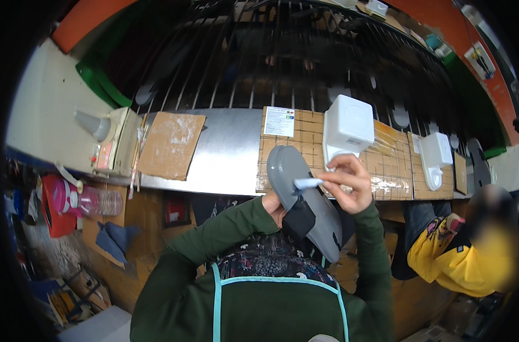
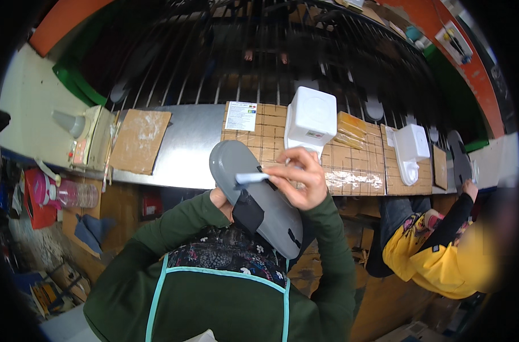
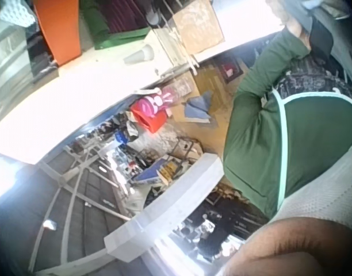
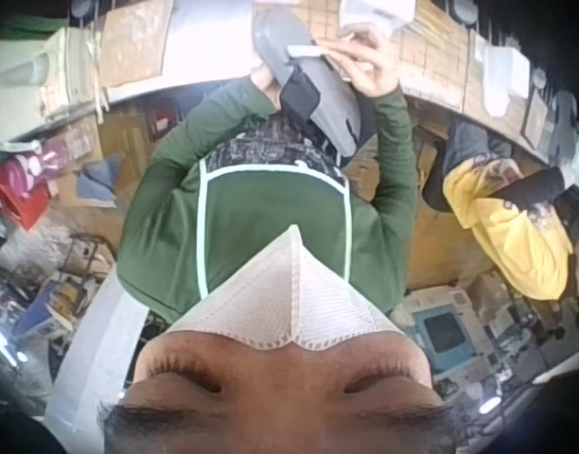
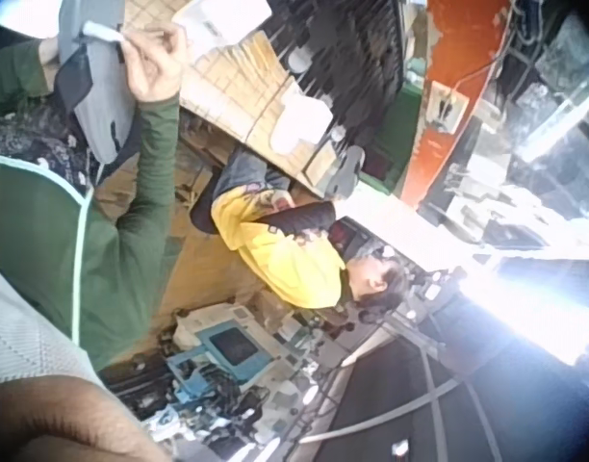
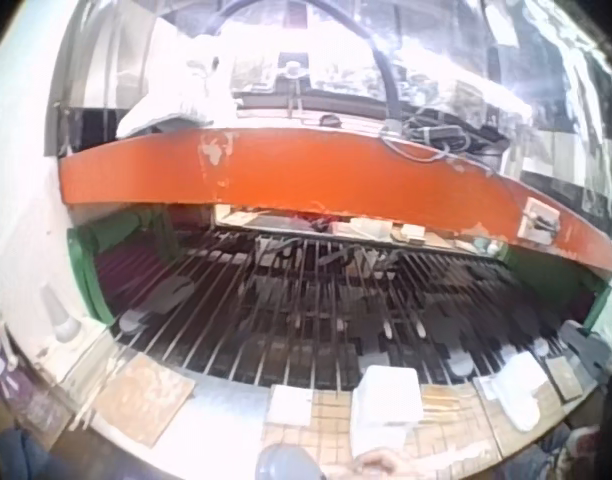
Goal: The person repeatedly paints gray plastic shoe components with a small brush, dipping the brush into a white container and applying paint to the edges and surfaces. The person places finished pieces on a nearby rack and continues the process with additional parts.
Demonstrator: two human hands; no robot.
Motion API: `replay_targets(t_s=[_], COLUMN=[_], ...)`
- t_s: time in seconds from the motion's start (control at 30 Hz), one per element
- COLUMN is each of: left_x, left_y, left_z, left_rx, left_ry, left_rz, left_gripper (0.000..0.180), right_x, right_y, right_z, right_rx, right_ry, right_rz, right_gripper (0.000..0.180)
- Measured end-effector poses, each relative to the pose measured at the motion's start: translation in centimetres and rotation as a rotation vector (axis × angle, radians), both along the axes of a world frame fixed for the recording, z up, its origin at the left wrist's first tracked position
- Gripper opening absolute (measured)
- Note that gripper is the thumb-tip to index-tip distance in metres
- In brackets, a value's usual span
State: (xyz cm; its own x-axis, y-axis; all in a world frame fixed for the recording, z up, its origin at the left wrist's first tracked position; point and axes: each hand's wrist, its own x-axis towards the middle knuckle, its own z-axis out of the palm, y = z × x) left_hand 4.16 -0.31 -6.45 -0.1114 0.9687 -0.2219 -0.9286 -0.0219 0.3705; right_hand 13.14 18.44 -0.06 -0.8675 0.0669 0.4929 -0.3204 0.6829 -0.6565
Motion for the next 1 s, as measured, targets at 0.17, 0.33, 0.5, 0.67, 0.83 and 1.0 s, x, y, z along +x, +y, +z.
replay_targets(t_s=[0.17,0.33,0.5,0.67,0.83,1.0], left_x=[-0.7,-3.1,-5.3,-9.1,-10.2,-4.4], left_y=[0.9,-0.4,-2.1,-2.4,-1.8,-0.5], left_z=[-0.5,-1.9,-2.7,-1.4,0.8,2.0], left_rx=[0.111,0.278,0.420,0.409,0.384,0.305], left_ry=[0.174,-0.015,-0.309,-0.006,-0.134,0.220], left_rz=[0.094,0.033,0.205,0.400,0.398,0.754], left_gripper=[0.051,0.053,0.055,0.054,0.072,0.098], right_x=[-2.3,-0.9,4.7,6.7,5.1,3.2], right_y=[0.7,0.4,2.8,0.1,-4.4,-6.7], right_z=[0.6,0.3,-0.4,-3.0,-3.7,-2.8], right_rx=[0.069,0.242,-0.350,-1.264,-1.635,-1.912], right_ry=[0.059,0.161,-0.215,-0.206,0.022,0.194], right_rz=[-0.102,-0.158,-0.091,0.019,0.065,0.135], right_gripper=[0.022,0.022,0.013,0.089,0.100,0.102])
